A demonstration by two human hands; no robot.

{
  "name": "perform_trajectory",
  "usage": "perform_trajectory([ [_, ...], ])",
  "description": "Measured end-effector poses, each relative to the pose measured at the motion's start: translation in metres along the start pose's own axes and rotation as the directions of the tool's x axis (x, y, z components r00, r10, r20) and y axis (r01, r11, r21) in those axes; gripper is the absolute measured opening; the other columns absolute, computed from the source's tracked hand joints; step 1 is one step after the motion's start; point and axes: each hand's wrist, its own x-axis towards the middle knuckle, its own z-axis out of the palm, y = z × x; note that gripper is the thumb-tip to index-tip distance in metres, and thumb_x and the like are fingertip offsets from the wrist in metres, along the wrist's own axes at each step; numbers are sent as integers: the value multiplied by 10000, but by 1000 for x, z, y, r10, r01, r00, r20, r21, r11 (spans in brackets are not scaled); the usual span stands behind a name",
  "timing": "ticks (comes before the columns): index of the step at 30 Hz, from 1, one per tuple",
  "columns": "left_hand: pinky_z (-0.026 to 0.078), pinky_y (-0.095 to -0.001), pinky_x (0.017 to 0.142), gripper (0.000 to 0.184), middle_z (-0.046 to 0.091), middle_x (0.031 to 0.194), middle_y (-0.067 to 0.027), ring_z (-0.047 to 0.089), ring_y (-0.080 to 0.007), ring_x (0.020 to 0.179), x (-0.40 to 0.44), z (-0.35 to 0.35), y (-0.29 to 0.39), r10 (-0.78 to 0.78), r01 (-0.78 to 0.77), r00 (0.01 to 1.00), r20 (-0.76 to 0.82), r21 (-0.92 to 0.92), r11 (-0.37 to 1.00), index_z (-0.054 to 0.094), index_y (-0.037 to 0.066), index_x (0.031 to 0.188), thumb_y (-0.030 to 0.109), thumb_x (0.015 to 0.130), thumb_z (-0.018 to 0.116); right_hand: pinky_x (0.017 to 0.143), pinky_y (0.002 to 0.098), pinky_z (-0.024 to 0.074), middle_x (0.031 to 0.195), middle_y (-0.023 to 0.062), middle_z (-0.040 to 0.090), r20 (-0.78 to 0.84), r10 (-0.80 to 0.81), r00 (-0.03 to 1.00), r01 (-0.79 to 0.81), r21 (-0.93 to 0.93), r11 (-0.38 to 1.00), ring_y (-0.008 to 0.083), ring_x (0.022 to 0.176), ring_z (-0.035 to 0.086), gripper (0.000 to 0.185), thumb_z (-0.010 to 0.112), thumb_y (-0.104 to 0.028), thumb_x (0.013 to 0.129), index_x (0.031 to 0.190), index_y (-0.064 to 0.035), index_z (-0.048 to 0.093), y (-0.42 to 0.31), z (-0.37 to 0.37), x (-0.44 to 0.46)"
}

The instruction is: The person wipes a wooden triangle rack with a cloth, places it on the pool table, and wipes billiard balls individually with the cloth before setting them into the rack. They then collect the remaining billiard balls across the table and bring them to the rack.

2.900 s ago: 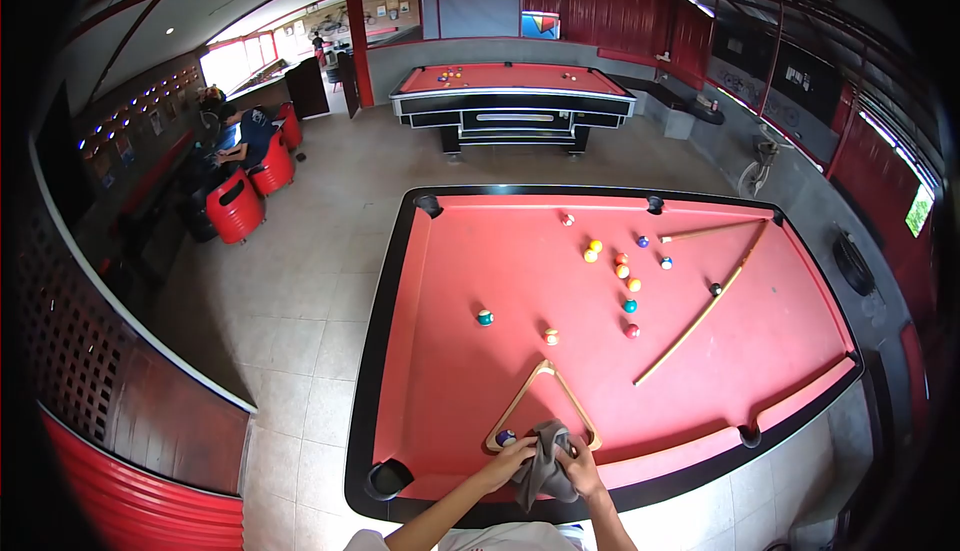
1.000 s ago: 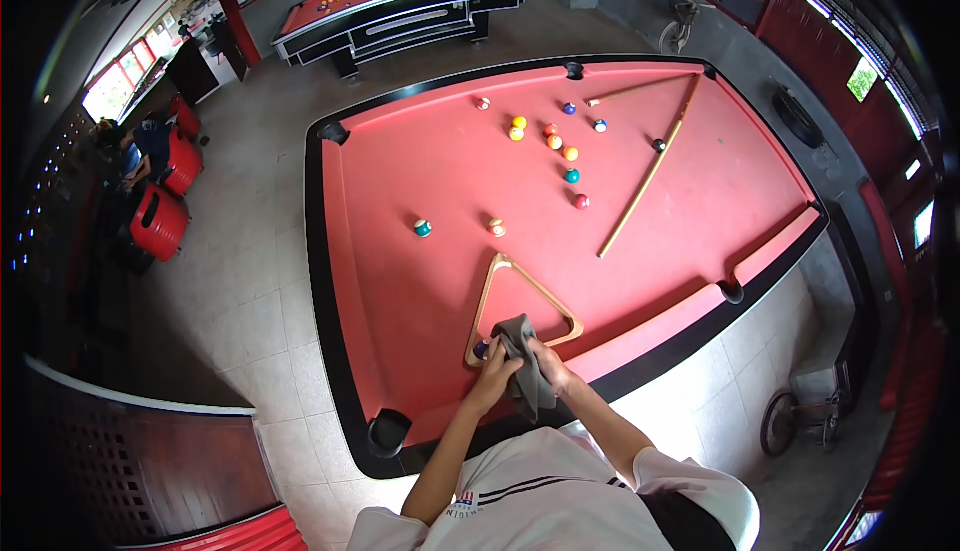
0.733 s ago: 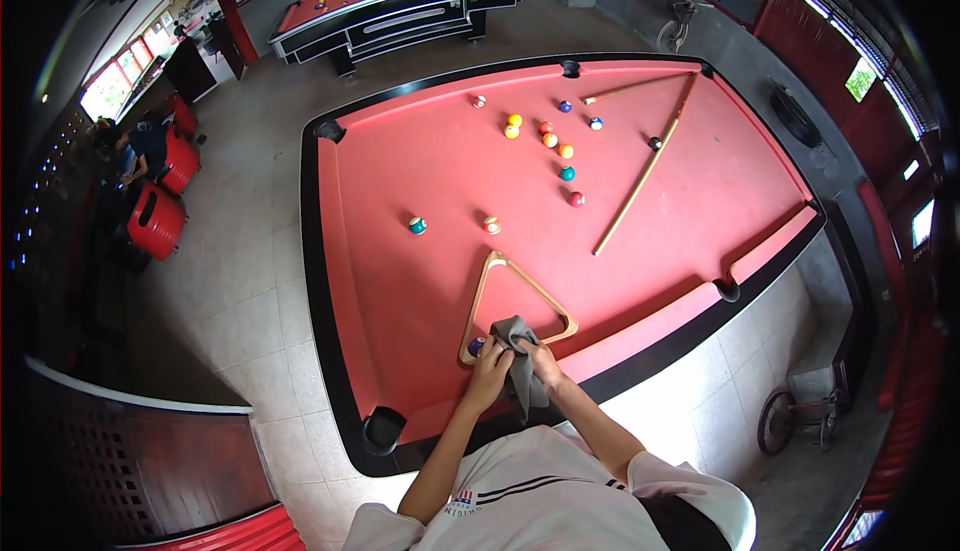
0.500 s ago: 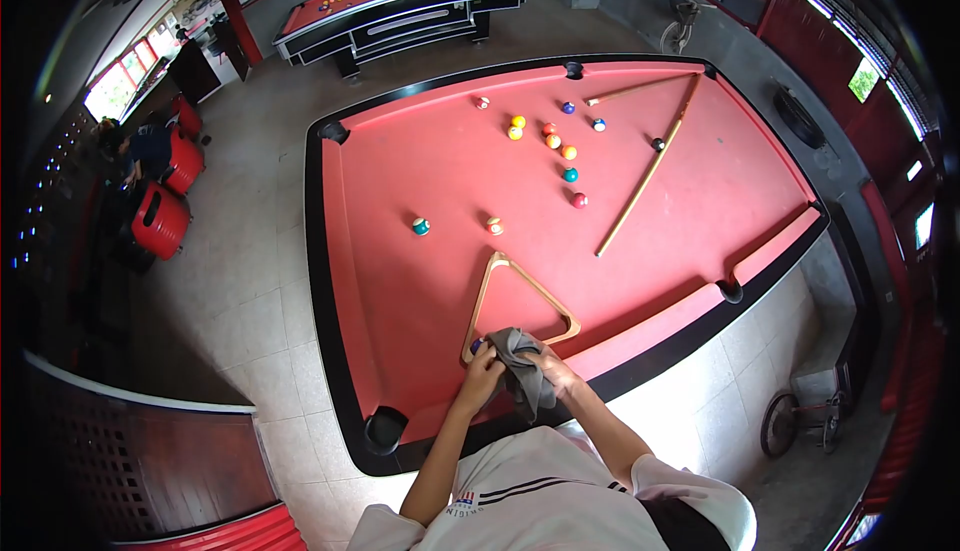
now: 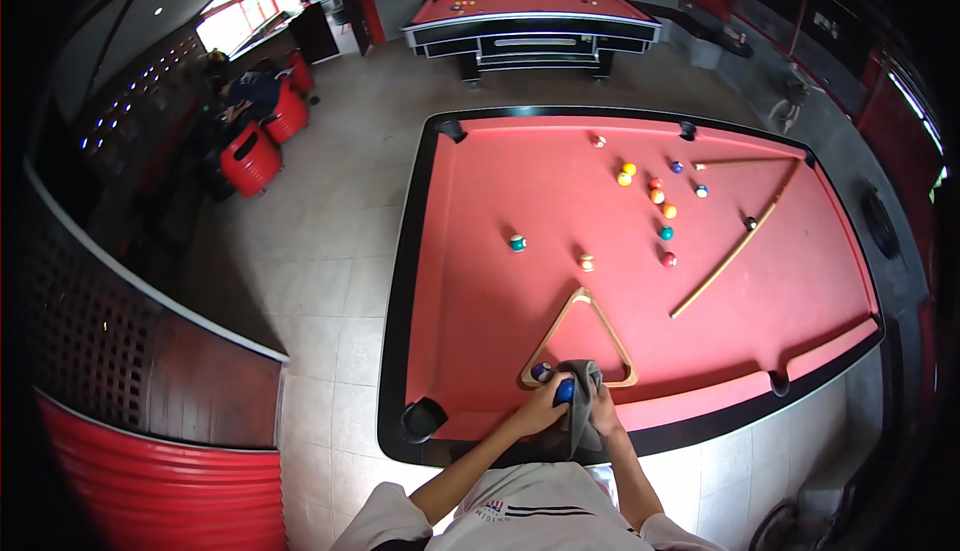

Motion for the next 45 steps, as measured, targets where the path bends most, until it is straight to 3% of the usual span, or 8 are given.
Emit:
perform_trajectory([
  [4,478,-377,860,453,516,1079,-126,549,-236,963,5,-10,11,134,-127,964,-229,48,991,465,86,1182,128,811,722,736,269,504,1007,79,647,-29,-3,1000,8,175,984,144,792,614,336,403,-238,1017,1175,3,577,9,-33,2],
  [6,493,-247,539,305,555,902,-75,584,-131,699,13,-14,-19,-187,47,960,-207,-538,842,473,100,1074,136,860,687,775,308,517,1101,98,625,-32,250,968,-175,630,756,184,847,625,374,411,-277,1004,1210,-4,562,-14,-47,-11],
  [9,407,-208,472,191,612,749,-44,554,-84,569,23,-48,-21,-398,157,887,-233,-659,735,542,105,1032,256,932,605,840,333,500,1163,107,603,-456,-324,829,398,75,914,199,919,611,394,551,-231,899,1220,-4,555,-84,-49,-37],
  [15,502,-327,643,296,624,826,-85,620,-194,721,51,-62,-52,-74,78,895,-441,-10,997,558,58,1044,169,817,713,846,335,497,1165,111,600,-421,-549,722,459,-302,836,206,926,608,401,558,-228,890,1221,-3,552,-105,-56,-44],
  [23,448,-430,863,421,610,993,-113,570,-316,955,87,-7,-48,140,-118,990,-15,444,888,591,108,1064,143,688,779,853,339,494,1167,117,595,-391,-357,848,356,-78,931,215,936,604,411,568,-224,878,1224,-3,548,-98,-92,-27],
  [26,371,-455,957,400,616,1012,-83,526,-285,1073,82,4,-50,165,-167,983,76,739,652,616,137,1051,182,689,779,855,340,492,1168,119,594,-368,-256,894,299,62,952,219,939,603,415,572,-222,874,1224,-3,547,-94,-117,-23],
  [39,375,-490,936,331,567,1117,-96,486,-325,1114,82,22,-54,-178,147,983,-53,812,565,596,140,1090,198,778,690,867,345,486,1172,129,587,-201,31,979,43,355,934,234,954,597,433,588,-216,854,1228,-2,541,-75,-217,6],
  [45,416,-504,887,314,541,1118,-122,495,-357,1058,181,16,-38,-43,247,950,-310,656,713,564,117,1108,158,802,622,872,348,483,1174,133,583,-145,50,988,6,360,933,241,961,594,442,595,-213,846,1230,-2,538,-80,-236,32],
])
